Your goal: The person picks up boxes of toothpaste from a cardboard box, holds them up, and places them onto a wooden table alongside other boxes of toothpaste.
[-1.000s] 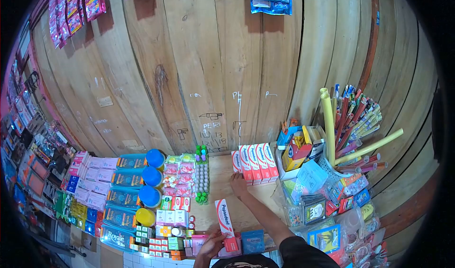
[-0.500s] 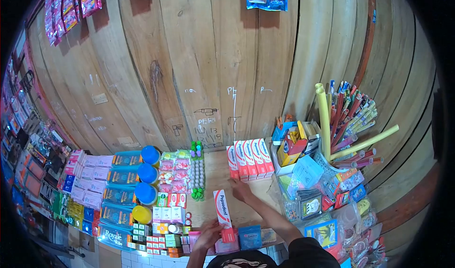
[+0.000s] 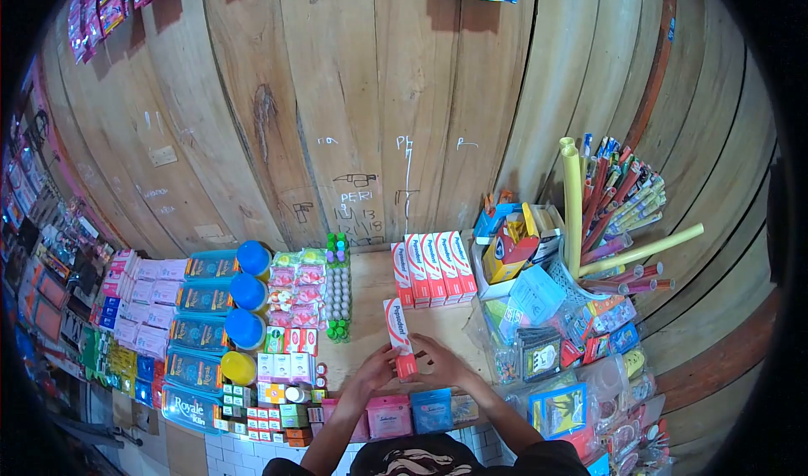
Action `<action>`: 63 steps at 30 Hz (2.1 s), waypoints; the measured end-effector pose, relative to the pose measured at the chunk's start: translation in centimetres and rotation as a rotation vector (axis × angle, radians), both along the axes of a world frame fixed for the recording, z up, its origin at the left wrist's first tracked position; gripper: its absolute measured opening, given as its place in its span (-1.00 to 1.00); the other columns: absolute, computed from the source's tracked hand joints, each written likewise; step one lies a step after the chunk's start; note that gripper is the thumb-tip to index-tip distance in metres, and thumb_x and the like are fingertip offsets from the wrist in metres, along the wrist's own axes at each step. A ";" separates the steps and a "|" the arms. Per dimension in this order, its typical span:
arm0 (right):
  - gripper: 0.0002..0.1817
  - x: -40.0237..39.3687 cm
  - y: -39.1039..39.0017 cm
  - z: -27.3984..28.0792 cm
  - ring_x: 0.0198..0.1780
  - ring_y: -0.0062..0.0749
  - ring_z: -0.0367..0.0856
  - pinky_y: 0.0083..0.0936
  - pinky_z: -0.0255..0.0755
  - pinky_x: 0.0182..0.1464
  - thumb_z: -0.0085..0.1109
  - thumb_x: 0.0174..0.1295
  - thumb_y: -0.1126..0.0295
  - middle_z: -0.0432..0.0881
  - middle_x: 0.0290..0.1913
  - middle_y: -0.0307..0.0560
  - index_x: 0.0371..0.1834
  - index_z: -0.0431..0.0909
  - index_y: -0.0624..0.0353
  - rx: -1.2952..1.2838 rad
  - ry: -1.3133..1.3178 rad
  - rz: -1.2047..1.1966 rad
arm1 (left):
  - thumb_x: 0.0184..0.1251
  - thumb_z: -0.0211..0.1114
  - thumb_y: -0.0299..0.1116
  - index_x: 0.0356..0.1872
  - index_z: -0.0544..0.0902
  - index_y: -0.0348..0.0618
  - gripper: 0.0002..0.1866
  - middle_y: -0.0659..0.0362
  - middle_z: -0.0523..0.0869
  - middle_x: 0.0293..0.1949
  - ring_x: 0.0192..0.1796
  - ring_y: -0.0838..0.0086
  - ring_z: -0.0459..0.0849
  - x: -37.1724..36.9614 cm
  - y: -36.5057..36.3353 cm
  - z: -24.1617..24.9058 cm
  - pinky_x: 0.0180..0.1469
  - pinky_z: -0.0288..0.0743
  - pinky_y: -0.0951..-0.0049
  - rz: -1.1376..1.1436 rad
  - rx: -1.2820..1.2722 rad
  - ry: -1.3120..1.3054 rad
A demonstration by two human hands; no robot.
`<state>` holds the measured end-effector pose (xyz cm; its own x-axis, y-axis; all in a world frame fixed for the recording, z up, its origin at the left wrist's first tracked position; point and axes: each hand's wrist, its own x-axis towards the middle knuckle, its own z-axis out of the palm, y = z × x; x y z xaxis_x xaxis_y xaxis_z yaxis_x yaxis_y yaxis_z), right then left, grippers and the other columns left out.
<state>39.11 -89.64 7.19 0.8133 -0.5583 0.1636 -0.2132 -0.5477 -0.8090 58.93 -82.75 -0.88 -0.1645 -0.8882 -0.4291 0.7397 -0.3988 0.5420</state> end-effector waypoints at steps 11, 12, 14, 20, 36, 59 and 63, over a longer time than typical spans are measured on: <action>-0.09 0.5 -2.4 -3.5 0.51 -0.02 0.11 -0.25 0.12 0.46 0.39 0.08 0.04 0.16 0.46 0.24 0.43 0.20 0.25 -0.327 0.185 -0.013 | 0.42 0.19 -0.24 0.35 0.31 0.08 -0.49 0.22 0.52 0.17 0.16 0.30 0.51 -0.5 -5.4 -3.4 0.20 0.43 0.08 -0.017 0.035 -0.033; -0.11 0.7 -2.7 -3.6 0.52 -0.03 0.09 -0.25 0.12 0.46 0.38 0.09 0.05 0.15 0.47 0.24 0.43 0.21 0.25 -0.341 0.224 -0.012 | 0.43 0.18 -0.22 0.36 0.31 0.17 -0.49 0.23 0.51 0.17 0.14 0.30 0.51 -0.4 -5.7 -3.5 0.15 0.45 0.05 -0.026 0.035 -0.048; -0.13 1.1 -3.3 -4.8 0.47 -0.01 0.18 -0.22 0.22 0.41 0.38 0.08 0.08 0.16 0.47 0.23 0.41 0.23 0.27 -0.401 0.207 -0.022 | 0.43 0.17 -0.18 0.39 0.27 0.31 -0.46 0.25 0.49 0.18 0.11 0.31 0.50 -0.3 -6.0 -3.6 0.09 0.47 0.02 -0.024 0.044 -0.085; -0.14 2.7 -4.3 -5.5 0.23 0.04 0.50 -0.15 0.48 0.15 0.38 -0.03 0.23 0.18 0.46 0.21 0.36 0.27 0.34 -0.493 0.403 -0.100 | 0.43 0.18 -0.12 0.51 0.00 0.54 -0.27 0.25 0.47 0.16 0.07 0.35 0.49 -0.9 -5.8 -2.0 0.10 0.45 0.10 0.011 0.079 -0.161; -0.16 8.5 -11.1 -5.5 -0.15 -0.04 0.70 -0.19 0.61 -0.24 0.38 -0.08 0.31 0.24 0.41 0.31 0.34 0.27 0.34 -0.567 0.578 -0.189 | 0.42 0.19 -0.18 0.55 -0.14 0.45 -0.17 0.17 0.52 0.07 0.09 0.28 0.57 0.7 -7.1 -2.4 0.15 0.39 0.18 -0.014 0.058 -0.177; -0.34 11.5 -15.2 -7.1 -0.26 -0.04 0.72 -0.16 0.61 -0.29 0.16 0.05 0.48 0.27 0.40 0.26 0.30 0.26 0.32 -0.558 0.535 -0.277 | 0.44 0.15 -0.17 0.53 0.02 0.38 -0.28 0.14 0.52 0.19 0.15 0.29 0.55 1.2 -8.1 -1.5 0.15 0.39 0.26 -0.015 0.040 -0.168; -0.39 11.4 -15.4 -7.2 -0.23 -0.03 0.71 -0.13 0.60 -0.29 0.08 0.09 0.52 0.27 0.41 0.24 0.30 0.26 0.34 -0.572 0.555 -0.276 | 0.44 0.16 -0.11 0.50 0.11 0.23 -0.33 0.12 0.51 0.21 0.17 0.30 0.54 0.9 -7.0 -0.5 0.16 0.37 0.26 0.007 0.054 -0.181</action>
